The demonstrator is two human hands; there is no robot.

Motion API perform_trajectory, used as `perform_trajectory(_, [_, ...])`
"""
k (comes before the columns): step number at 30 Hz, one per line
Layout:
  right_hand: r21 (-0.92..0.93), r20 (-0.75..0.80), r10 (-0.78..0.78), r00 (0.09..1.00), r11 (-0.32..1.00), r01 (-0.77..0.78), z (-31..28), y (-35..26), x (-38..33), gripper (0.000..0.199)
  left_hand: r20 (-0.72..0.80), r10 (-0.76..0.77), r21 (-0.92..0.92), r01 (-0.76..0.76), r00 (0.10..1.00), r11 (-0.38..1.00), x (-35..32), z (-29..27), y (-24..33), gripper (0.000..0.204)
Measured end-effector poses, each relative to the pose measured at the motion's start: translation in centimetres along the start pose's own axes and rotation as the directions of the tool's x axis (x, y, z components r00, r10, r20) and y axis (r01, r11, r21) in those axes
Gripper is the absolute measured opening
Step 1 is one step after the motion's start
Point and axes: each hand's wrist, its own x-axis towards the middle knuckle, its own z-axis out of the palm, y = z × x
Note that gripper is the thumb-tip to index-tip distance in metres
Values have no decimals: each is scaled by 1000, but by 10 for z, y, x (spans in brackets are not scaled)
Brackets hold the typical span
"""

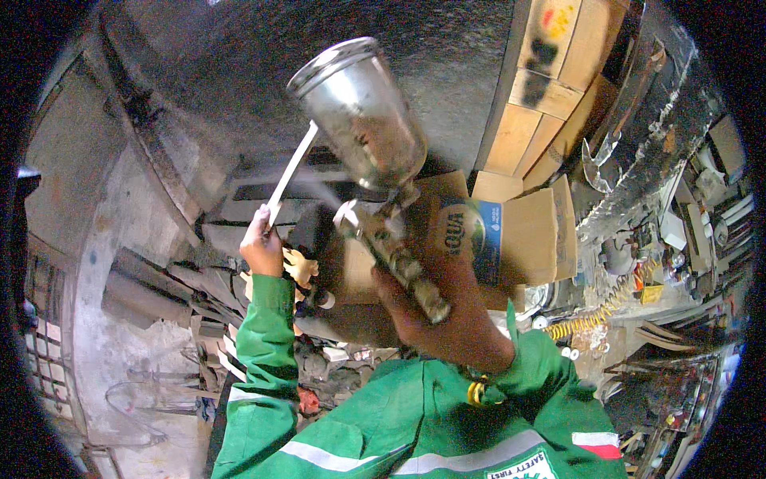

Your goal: The person picks up small wooden pieces from a box and places them on a workbench. They then use a spray gun to apply a white coating to each piece one at a time, rotating the pieces to cover multiple sides before setting them down.

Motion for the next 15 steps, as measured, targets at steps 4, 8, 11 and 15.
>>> perform_trajectory(4, [-90,-10,5,1000,996,-6,-11,4,33,11,-1,6,-101,-6,1000,995,-10,-6,3,32])
perform_trajectory(8, [43,-39,37,999,998,-35,-28,2,45,12,-2,-13,-121,13,1000,993,-21,-16,-4,26])
perform_trajectory(11, [51,-60,34,998,998,-31,-40,-4,34,14,-133,20,-87,-32,991,996,-23,-23,-32,12])
perform_trajectory(15, [131,-37,74,997,989,-69,-49,-8,7,18,-251,-42,-156,2,967,988,-27,-37,-84,11])
